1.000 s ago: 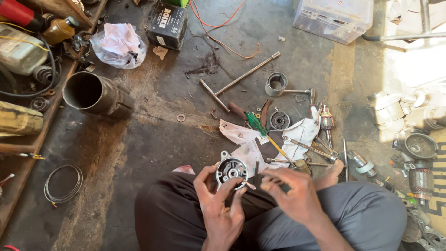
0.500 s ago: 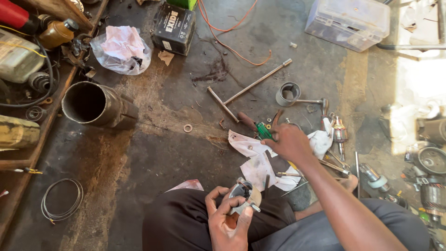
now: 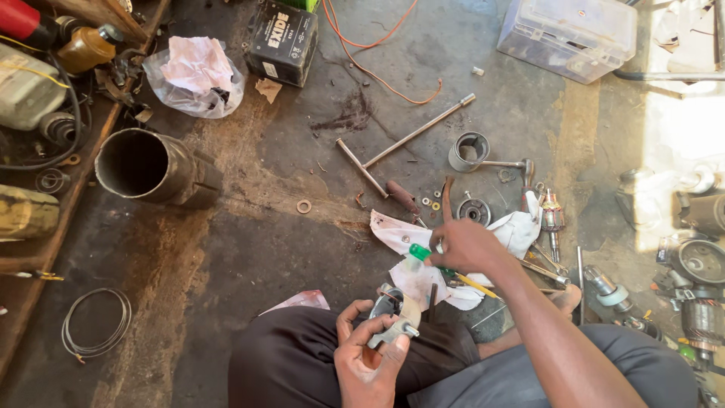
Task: The person sits on the floor and uses a screwdriver to adjust internal components of a small cylindrical electrical part. They then use pliers to manipulate wires and a green-handled screwdriver to further adjust the assembly.
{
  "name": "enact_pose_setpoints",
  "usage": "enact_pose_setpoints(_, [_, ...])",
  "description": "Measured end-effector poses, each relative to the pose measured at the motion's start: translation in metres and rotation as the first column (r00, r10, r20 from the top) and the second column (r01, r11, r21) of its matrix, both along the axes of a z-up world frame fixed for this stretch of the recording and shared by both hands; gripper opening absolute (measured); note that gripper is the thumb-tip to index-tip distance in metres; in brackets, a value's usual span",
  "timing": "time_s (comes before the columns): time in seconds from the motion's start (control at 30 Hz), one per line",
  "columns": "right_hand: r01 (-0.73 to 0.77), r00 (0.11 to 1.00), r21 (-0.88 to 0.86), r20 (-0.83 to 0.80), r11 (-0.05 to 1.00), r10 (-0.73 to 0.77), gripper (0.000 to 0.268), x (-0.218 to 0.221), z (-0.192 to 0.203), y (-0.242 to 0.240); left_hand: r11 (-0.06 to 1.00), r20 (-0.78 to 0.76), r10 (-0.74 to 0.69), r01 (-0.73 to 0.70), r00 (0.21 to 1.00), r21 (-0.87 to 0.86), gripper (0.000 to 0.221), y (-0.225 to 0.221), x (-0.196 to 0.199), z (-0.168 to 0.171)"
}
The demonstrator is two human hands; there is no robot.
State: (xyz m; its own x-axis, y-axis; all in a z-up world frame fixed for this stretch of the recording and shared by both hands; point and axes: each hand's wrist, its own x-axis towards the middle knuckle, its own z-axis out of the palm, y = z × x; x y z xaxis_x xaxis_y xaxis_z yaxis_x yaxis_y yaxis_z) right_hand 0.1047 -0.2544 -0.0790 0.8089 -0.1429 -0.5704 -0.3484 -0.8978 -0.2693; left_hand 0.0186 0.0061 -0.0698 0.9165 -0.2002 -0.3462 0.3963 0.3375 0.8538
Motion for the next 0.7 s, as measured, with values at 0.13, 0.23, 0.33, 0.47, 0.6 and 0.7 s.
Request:
enact_pose_setpoints(0.13, [0.041, 0.958, 0.169, 0.274, 0.985, -0.087, 0.059, 0.007, -0.005, -0.009, 1.000, -0.024, -0.029, 0.029, 0.999, 0.005, 0.025, -0.001, 0.000, 0.004])
enact_pose_setpoints(0.23, [0.050, 0.953, 0.245, 0.277, 0.968, -0.120, 0.052, 0.009, -0.012, -0.016, 0.999, -0.061, -0.048, 0.048, 0.997, -0.004, 0.022, -0.006, 0.002, 0.011])
enact_pose_setpoints(0.33, [0.075, 0.871, 0.043, 0.484, 0.996, -0.087, 0.033, 0.005, -0.022, -0.019, 0.995, -0.036, -0.085, 0.086, 0.996, 0.044, 0.022, -0.007, 0.002, 0.019])
enact_pose_setpoints(0.47, [0.107, 0.792, -0.147, 0.611, 0.983, 0.005, 0.018, -0.003, -0.030, -0.018, 0.992, 0.022, -0.101, 0.099, 0.995, 0.079, 0.020, -0.012, 0.003, 0.031])
enact_pose_setpoints(0.6, [0.090, 0.774, -0.175, 0.632, 0.980, 0.042, 0.018, -0.005, -0.035, -0.015, 0.969, 0.068, -0.143, 0.126, 0.987, 0.212, 0.020, -0.011, 0.005, 0.038])
enact_pose_setpoints(0.7, [0.066, 0.765, -0.174, 0.641, 0.982, 0.063, 0.018, -0.005, -0.037, -0.011, 0.964, 0.010, -0.152, 0.146, 0.988, 0.223, 0.022, -0.011, 0.005, 0.038])
